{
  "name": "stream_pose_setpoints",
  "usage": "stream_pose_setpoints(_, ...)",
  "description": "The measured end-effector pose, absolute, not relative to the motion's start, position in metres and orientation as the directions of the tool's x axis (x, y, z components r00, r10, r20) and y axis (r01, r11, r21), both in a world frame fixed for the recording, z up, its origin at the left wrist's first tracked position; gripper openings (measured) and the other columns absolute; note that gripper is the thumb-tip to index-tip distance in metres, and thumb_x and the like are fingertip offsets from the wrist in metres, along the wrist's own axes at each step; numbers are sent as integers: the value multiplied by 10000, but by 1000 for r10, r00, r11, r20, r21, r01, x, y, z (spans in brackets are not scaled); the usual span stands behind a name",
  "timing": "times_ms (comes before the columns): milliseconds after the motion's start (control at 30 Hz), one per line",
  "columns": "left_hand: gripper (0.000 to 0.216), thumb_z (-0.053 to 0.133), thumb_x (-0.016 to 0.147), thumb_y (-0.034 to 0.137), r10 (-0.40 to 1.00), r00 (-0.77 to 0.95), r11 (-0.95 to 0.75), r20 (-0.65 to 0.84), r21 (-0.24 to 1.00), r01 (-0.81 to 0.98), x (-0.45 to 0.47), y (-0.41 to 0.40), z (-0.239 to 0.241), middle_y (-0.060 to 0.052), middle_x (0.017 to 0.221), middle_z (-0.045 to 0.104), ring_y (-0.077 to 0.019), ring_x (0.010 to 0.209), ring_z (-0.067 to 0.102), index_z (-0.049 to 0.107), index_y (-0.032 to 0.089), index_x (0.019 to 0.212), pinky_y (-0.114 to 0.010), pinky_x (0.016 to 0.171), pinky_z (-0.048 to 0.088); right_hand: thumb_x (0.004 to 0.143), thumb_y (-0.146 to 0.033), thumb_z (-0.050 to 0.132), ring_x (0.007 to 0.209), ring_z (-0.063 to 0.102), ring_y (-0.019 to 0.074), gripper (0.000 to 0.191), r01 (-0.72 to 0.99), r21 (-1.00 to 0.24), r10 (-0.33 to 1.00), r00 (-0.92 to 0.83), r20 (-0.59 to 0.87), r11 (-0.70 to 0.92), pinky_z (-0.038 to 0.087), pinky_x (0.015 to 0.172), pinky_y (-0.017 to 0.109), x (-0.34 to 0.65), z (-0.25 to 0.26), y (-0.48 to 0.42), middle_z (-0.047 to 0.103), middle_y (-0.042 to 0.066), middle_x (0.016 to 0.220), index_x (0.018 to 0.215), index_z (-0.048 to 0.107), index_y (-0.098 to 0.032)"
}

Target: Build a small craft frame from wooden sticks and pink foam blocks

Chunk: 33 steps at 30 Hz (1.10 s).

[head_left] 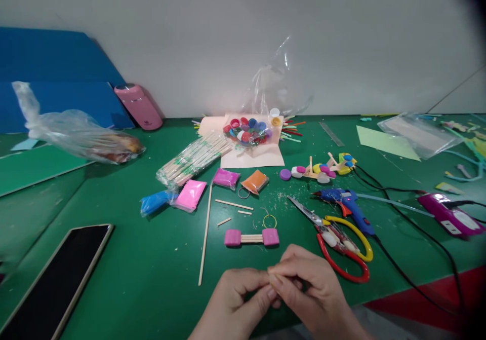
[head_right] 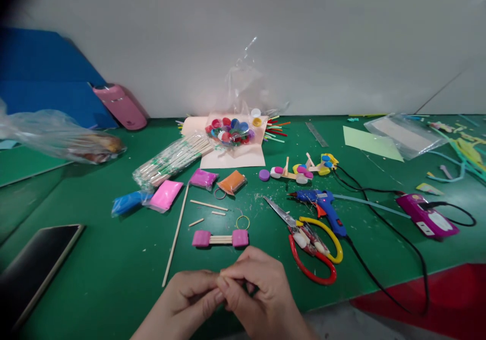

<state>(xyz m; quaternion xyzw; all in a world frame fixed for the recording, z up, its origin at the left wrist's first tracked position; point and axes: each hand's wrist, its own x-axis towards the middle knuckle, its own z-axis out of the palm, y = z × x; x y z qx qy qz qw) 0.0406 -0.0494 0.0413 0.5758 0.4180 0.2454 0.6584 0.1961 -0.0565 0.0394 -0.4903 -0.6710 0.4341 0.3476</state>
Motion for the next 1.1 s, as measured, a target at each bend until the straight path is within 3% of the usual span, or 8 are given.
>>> stream_pose_setpoints(133,252,525,780,281,833,503,217,-231,972,87,41,-49,38,-33,618,621,-135,609,529,672,124,651,-199,588,393,808,-229,503,508,492,97,260,313,-939,965,-254,62,142,380,442,192,193,37,-57,515,17,582,602,649,-166)
stream_pose_setpoints(267,219,582,747,281,845,472,287,-251,958,-5,44,-48,40,-19,576,599,-119,576,506,679,126,626,-196,562,386,802,-210,510,504,497,95,178,286,-941,969,-217,119,180,399,436,183,190,36,-58,528,12,608,775,682,-175)
stream_pose_setpoints(400,177,629,712,287,828,398,479,-395,867,-136,49,-45,40,-26,582,625,-114,551,518,687,126,666,-211,558,401,806,-225,507,604,537,128,211,462,-858,975,-104,198,223,445,526,214,210,30,-59,561,12,684,983,622,-214)
stream_pose_setpoints(500,173,640,708,278,798,364,578,-480,782,-235,50,-41,40,-36,603,646,-97,528,526,677,114,662,-208,559,399,805,-213,495,783,566,164,227,666,-733,966,74,249,138,475,658,252,248,17,-62,588,40,877,1020,568,-230)
stream_pose_setpoints(600,175,650,702,274,758,398,639,-517,709,-297,50,-38,39,-36,602,647,-85,510,530,667,105,663,-204,557,397,786,-213,468,952,528,214,329,824,-567,976,127,178,-4,463,789,335,290,1,-70,515,82,1089,1115,484,-207)
stream_pose_setpoints(767,177,661,691,276,744,397,662,-538,675,-325,50,-36,39,-40,603,649,-89,484,548,661,99,693,-210,538,396,742,-191,408,1061,456,284,445,964,-264,995,56,84,-31,399,886,432,323,-16,-79,451,165,1159,1172,415,-74)
stream_pose_setpoints(967,172,638,717,261,773,381,623,-507,718,-309,50,-35,43,-36,629,648,-68,432,540,654,97,666,-196,506,372,709,-202,436,980,527,273,457,984,-146,993,97,-66,-106,430,847,393,320,-11,-60,530,157,1081,1146,441,-69)
stream_pose_setpoints(1100,149,645,708,239,777,365,625,-513,699,-349,50,-32,45,-40,623,649,-68,438,537,658,97,666,-190,503,378,686,-218,457,879,580,270,396,963,-161,967,188,-174,-216,470,746,394,322,-3,-52,570,133,1040,1073,473,-134)
